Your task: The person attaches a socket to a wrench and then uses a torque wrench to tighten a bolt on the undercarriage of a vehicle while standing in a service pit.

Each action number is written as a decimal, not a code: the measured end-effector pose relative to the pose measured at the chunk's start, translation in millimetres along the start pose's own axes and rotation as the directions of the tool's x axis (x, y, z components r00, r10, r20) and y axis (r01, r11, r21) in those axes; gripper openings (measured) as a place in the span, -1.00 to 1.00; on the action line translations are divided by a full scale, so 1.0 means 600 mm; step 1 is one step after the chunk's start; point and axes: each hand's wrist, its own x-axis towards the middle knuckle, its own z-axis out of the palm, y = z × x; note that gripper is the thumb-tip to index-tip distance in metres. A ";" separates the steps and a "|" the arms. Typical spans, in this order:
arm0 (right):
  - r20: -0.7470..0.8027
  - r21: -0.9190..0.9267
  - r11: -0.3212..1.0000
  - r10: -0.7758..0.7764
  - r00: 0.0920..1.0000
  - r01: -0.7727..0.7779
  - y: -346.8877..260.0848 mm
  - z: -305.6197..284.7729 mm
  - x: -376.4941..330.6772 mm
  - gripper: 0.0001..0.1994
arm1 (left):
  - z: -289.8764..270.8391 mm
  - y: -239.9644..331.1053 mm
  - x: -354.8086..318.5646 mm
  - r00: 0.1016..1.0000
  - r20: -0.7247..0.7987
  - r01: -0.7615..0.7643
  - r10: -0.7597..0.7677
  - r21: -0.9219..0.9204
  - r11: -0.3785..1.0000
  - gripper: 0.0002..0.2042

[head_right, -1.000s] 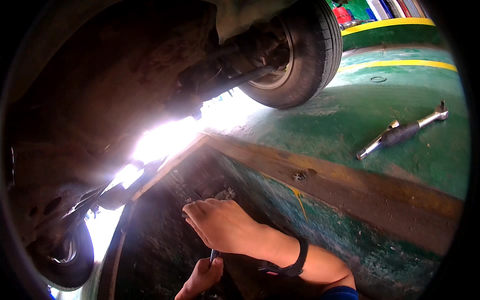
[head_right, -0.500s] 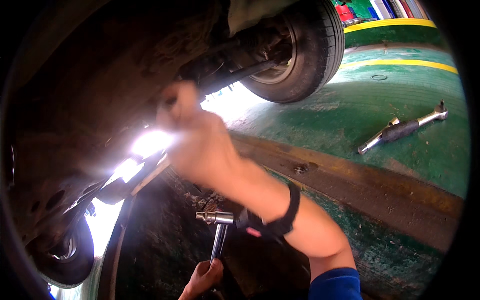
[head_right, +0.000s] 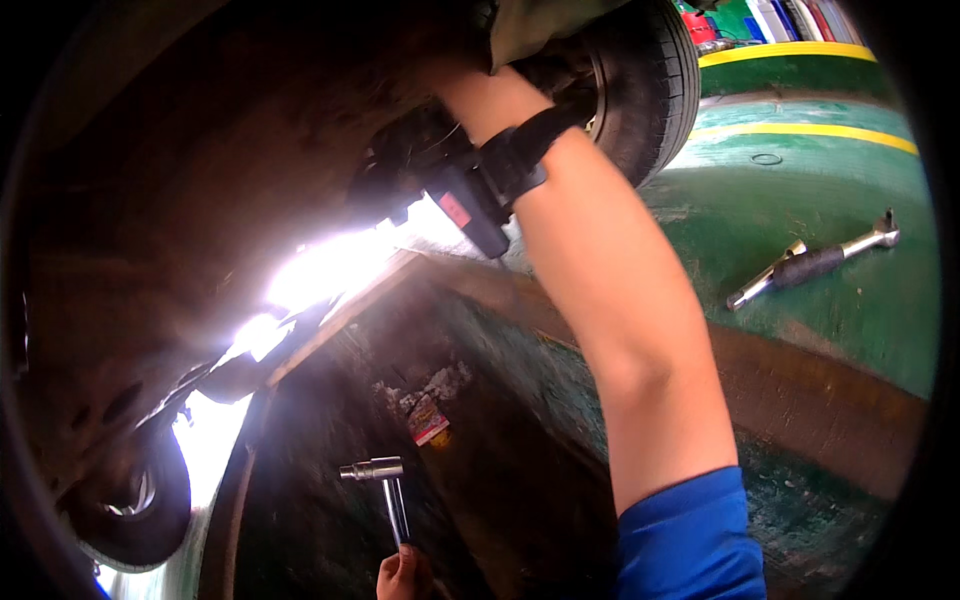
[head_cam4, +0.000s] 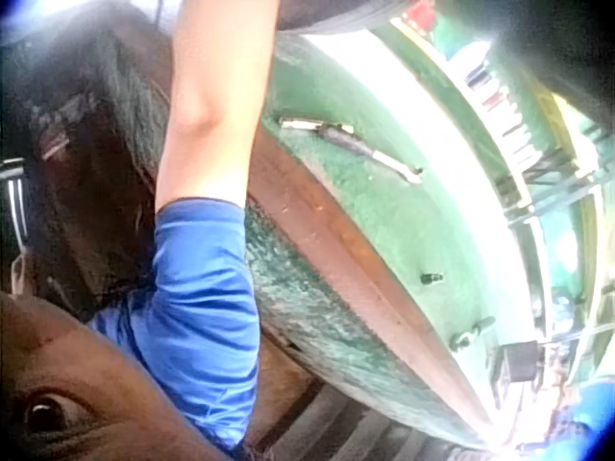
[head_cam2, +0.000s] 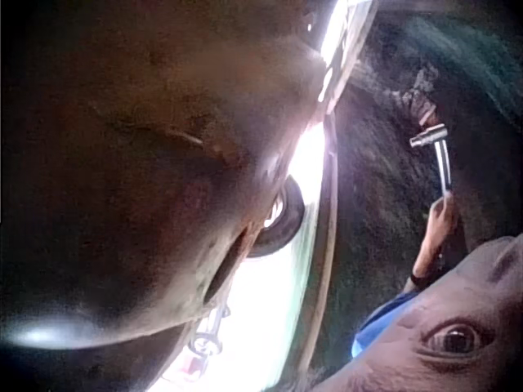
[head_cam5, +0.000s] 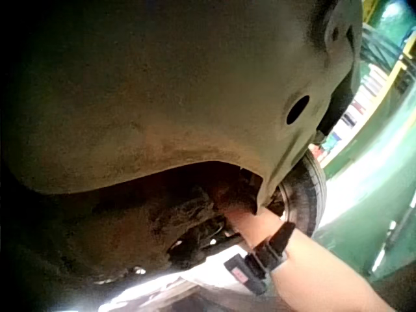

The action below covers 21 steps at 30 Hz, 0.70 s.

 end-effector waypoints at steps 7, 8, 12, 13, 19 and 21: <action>0.125 -0.032 0.999 0.005 0.992 -0.001 0.044 0.003 0.010 -0.78 | 0.043 -0.017 -0.040 0.991 -0.134 -0.004 0.008 0.029 1.000 -0.41; 0.139 -0.027 1.000 0.002 0.990 0.002 0.046 0.010 0.009 -0.78 | 0.050 -0.017 -0.046 0.987 -0.160 0.000 0.006 0.039 0.999 -0.41; 0.155 -0.052 0.999 -0.007 0.988 0.016 0.072 -0.006 0.019 -0.78 | 0.067 -0.020 -0.050 0.981 -0.189 -0.021 0.035 0.074 0.997 -0.41; 0.159 -0.050 0.999 -0.009 0.987 0.017 0.075 -0.004 0.020 -0.78 | 0.067 -0.024 -0.051 0.983 -0.181 -0.017 0.028 0.062 0.998 -0.41; 0.185 -0.041 0.999 -0.016 0.983 0.024 0.080 0.007 0.014 -0.78 | 0.084 0.000 -0.059 0.986 -0.159 0.056 -0.053 0.011 0.998 -0.41; 0.188 -0.039 0.999 -0.025 0.982 0.033 0.080 0.008 0.014 -0.78 | 0.088 0.003 -0.059 0.984 -0.164 0.067 -0.064 0.015 0.998 -0.41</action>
